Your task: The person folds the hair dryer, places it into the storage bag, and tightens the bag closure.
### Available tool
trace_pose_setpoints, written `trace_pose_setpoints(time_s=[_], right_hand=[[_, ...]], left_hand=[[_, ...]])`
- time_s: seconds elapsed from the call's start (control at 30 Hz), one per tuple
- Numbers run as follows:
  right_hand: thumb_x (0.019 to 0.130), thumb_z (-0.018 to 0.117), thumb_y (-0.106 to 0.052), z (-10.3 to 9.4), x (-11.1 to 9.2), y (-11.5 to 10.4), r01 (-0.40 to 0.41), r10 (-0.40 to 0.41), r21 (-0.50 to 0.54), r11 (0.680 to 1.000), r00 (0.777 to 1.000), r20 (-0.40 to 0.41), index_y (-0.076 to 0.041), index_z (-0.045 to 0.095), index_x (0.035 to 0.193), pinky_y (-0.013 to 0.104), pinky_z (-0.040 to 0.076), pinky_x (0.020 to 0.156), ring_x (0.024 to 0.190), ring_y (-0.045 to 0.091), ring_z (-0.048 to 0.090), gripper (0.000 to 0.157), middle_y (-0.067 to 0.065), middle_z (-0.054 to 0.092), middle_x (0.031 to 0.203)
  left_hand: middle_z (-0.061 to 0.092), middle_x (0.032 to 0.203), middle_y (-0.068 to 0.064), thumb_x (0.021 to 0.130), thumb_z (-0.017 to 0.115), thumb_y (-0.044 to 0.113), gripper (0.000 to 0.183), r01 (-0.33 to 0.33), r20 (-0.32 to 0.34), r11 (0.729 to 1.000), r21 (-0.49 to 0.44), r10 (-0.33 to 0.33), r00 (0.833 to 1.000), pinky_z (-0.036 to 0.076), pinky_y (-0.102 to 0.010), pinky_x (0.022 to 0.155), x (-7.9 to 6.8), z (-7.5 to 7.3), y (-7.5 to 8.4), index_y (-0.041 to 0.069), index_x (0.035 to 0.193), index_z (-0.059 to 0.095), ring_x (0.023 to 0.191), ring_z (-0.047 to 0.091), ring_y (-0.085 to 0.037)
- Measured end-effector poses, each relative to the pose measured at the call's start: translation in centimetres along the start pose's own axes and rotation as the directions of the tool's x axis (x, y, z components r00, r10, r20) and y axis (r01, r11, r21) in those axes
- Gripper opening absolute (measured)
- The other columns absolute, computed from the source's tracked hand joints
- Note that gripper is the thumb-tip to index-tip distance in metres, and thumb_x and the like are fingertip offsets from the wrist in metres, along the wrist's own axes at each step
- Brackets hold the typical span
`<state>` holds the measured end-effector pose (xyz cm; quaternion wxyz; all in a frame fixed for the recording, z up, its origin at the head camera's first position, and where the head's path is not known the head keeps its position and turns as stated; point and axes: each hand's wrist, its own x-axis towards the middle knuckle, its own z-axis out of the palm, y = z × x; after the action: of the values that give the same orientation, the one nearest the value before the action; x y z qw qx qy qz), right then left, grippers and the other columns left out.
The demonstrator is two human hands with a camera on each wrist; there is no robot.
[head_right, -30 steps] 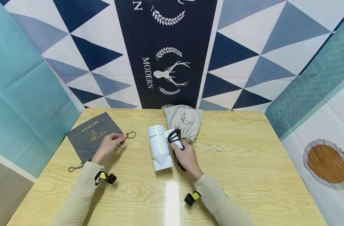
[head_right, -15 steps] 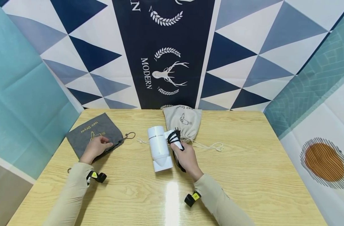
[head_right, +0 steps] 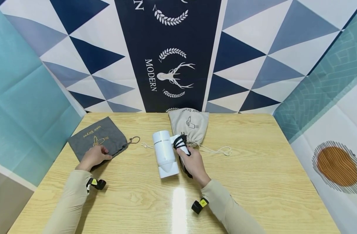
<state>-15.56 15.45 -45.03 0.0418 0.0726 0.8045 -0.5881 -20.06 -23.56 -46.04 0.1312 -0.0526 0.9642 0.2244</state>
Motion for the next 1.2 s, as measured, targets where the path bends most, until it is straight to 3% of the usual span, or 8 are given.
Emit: trace_pose_setpoints(time_s=[0.23,0.57,0.97,1.2], right_hand=[[0.096,0.061,-0.03,0.14,0.13,0.24,0.013,-0.013,0.002,1.0,1.0,-0.008,0.004,0.064,0.101,0.023,0.041,0.048,0.051,0.01,0.047,0.034,-0.002,0.051,0.059],[0.096,0.062,-0.026,0.27,0.35,0.66,0.004,-0.004,0.018,1.0,1.0,-0.016,0.004,0.065,0.102,0.023,0.042,0.05,0.052,0.01,0.047,0.031,-0.003,0.05,0.059],[0.096,0.061,-0.029,0.15,0.5,0.74,-0.003,0.004,0.011,1.0,1.0,-0.009,0.004,0.066,0.106,0.023,0.042,0.051,0.053,0.009,0.047,0.035,-0.003,0.051,0.059],[0.096,0.061,-0.031,0.11,0.52,0.71,-0.007,0.007,0.006,1.0,1.0,-0.006,0.005,0.065,0.104,0.024,0.042,0.051,0.053,0.009,0.048,0.036,-0.002,0.051,0.06]], left_hand=[[0.067,0.098,-0.014,0.091,0.065,0.021,0.017,-0.029,-0.031,0.998,0.048,0.03,0.999,0.048,-0.044,0.072,-0.15,0.25,0.1,0.005,0.096,0.066,0.076,0.06,-0.024],[0.069,0.089,-0.013,0.091,0.063,0.014,0.011,-0.056,-0.087,0.997,0.045,0.06,0.994,0.049,-0.041,0.065,-0.31,0.56,0.32,0.004,0.089,0.068,0.066,0.058,-0.02],[0.073,0.093,-0.013,0.092,0.066,0.022,0.017,-0.083,-0.169,0.997,-0.003,0.081,0.982,0.052,-0.049,0.078,-0.06,0.81,0.19,0.006,0.093,0.072,0.079,0.066,-0.029],[0.071,0.095,-0.014,0.094,0.064,0.023,0.02,-0.113,-0.212,0.993,-0.042,0.101,0.972,0.05,-0.048,0.078,0.23,0.56,0.58,0.005,0.096,0.071,0.084,0.065,-0.03]])
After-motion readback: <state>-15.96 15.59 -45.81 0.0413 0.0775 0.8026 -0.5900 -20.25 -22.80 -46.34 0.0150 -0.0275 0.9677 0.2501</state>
